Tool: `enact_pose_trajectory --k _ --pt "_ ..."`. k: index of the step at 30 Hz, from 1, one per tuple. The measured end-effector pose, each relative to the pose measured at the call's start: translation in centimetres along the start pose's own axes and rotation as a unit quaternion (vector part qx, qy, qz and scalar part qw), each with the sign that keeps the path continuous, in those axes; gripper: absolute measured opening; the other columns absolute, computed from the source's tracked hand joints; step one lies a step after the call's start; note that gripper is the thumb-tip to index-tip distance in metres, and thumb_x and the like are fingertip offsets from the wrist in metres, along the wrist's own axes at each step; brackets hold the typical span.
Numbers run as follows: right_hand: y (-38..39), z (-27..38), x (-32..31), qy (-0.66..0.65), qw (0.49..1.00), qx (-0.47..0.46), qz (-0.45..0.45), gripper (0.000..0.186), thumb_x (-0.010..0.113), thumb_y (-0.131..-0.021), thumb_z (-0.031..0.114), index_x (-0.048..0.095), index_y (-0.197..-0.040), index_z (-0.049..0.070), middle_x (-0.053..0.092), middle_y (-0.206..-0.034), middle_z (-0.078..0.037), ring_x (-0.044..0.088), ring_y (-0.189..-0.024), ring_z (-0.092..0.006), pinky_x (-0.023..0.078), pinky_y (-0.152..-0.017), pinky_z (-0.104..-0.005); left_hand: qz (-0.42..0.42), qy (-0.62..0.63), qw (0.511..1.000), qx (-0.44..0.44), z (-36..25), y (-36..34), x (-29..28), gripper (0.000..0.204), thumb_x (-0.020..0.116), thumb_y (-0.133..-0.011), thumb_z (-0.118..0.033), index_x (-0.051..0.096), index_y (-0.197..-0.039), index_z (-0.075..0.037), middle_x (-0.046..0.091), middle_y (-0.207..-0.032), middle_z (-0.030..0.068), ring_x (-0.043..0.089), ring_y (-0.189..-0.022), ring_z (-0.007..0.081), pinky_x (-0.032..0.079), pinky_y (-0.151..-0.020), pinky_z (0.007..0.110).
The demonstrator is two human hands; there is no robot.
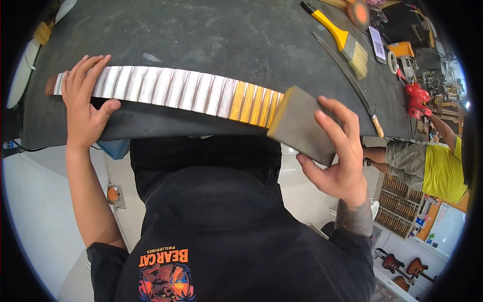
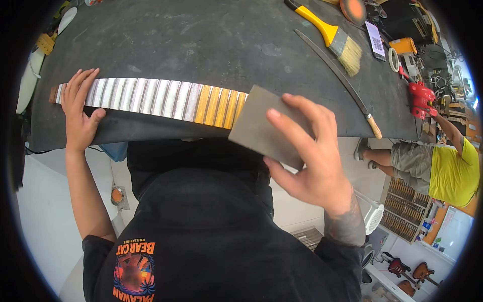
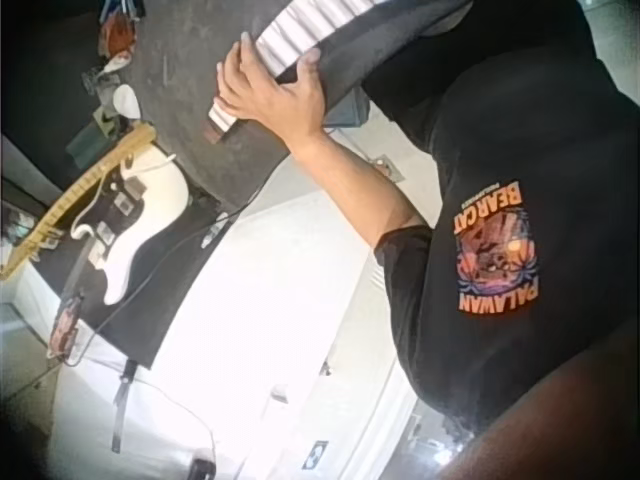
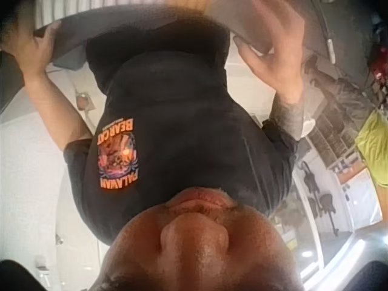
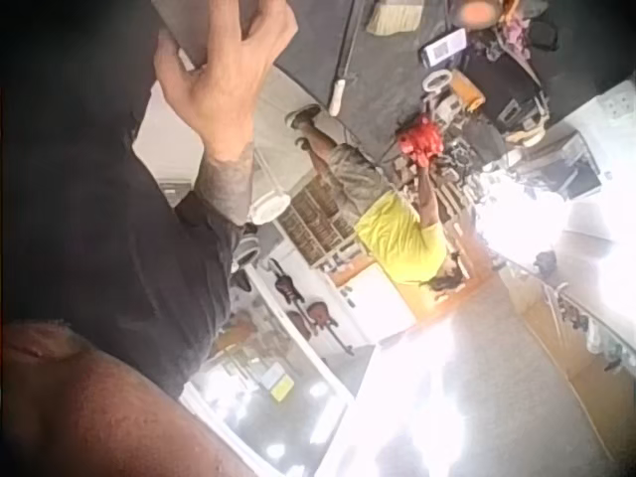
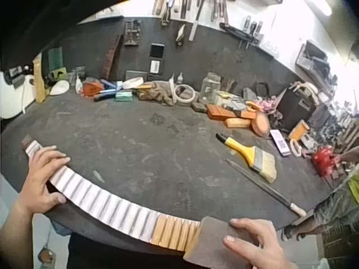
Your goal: The person sands the fretboard of a guitar neck using a sanding block, moving it back and forth along the surface of the neck.
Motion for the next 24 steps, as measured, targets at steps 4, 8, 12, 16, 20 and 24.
enact_pose_trajectory --k 4,8,12,16,20,24 --pt "-1.2 -0.5 0.9 -0.04 0.999 -0.011 0.015 0.08 0.089 -0.066 0.008 0.065 -0.142 0.006 0.053 -0.147 -0.025 0.058 -0.126 -0.0415 0.048 -0.106 -0.0491 -0.005 0.036 0.999 -0.025 0.0 0.2 0.1 0.094 0.064 -0.079 -0.084 0.066 -0.141 -0.013 0.063 -0.14 0.0104 0.05 -0.142 0.0348 0.026 -0.123 0.053" --pt "-1.1 -1.8 0.8 -0.067 0.997 -0.037 -0.016 0.068 0.084 -0.084 0.018 0.06 -0.144 -0.003 0.056 -0.147 -0.027 0.06 -0.131 -0.0381 0.051 -0.106 -0.0441 0.003 0.026 0.999 -0.023 0.0 0.4 -0.1 0.09 0.072 -0.076 -0.077 0.067 -0.136 -0.01 0.064 -0.136 0.0118 0.054 -0.135 0.0352 0.031 -0.12 0.051" --pt "-1.0 -4.9 0.9 -0.271 0.935 0.165 -0.158 0.071 0.073 -0.095 0.023 0.047 -0.155 -0.005 0.057 -0.152 -0.021 0.057 -0.136 -0.0271 0.041 -0.117 -0.0411 0.002 0.042 0.999 -0.017 -0.2 -0.2 0.2 0.088 0.074 -0.074 -0.075 0.068 -0.131 -0.008 0.065 -0.133 0.0117 0.055 -0.132 0.0349 0.033 -0.117 0.051" --pt "-2.1 -5.7 -0.2 -0.06 0.986 0.123 0.091 0.088 0.071 -0.086 0.019 0.034 -0.164 -0.002 0.045 -0.162 -0.019 0.041 -0.152 -0.0317 0.027 -0.127 -0.0417 0.019 0.038 0.999 -0.02 0.0 -0.1 -0.1 0.088 0.075 -0.073 -0.075 0.067 -0.129 -0.008 0.065 -0.132 0.0118 0.055 -0.132 0.0344 0.034 -0.115 0.05" --pt "-2.8 -4.8 -0.7 -0.057 0.981 0.141 0.123 0.1 0.07 -0.072 -0.002 0.033 -0.165 0.0 0.04 -0.166 -0.018 0.038 -0.154 -0.0319 0.026 -0.127 -0.0414 0.049 0.062 0.997 -0.003 1.6 -1.4 0.1 0.087 0.079 -0.072 -0.071 0.067 -0.13 -0.007 0.065 -0.132 0.0117 0.055 -0.133 0.0345 0.033 -0.116 0.049" --pt "-3.3 -5.8 -2.1 0.043 0.992 0.114 0.023 0.092 0.066 -0.067 -0.008 0.046 -0.156 0.009 0.042 -0.152 -0.019 0.044 -0.142 -0.0395 0.037 -0.12 -0.0445 0.084 0.114 0.988 0.059 5.7 -4.7 1.7 0.089 0.085 -0.069 -0.064 0.065 -0.132 -0.005 0.063 -0.137 0.0134 0.053 -0.136 0.0351 0.037 -0.116 0.046"
Point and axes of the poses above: each hand's wrist, its own y-axis away from the middle knuckle, its own x-axis out of the palm, z = x × y, the point moved 2 cm from there along -y, towards the middle knuckle
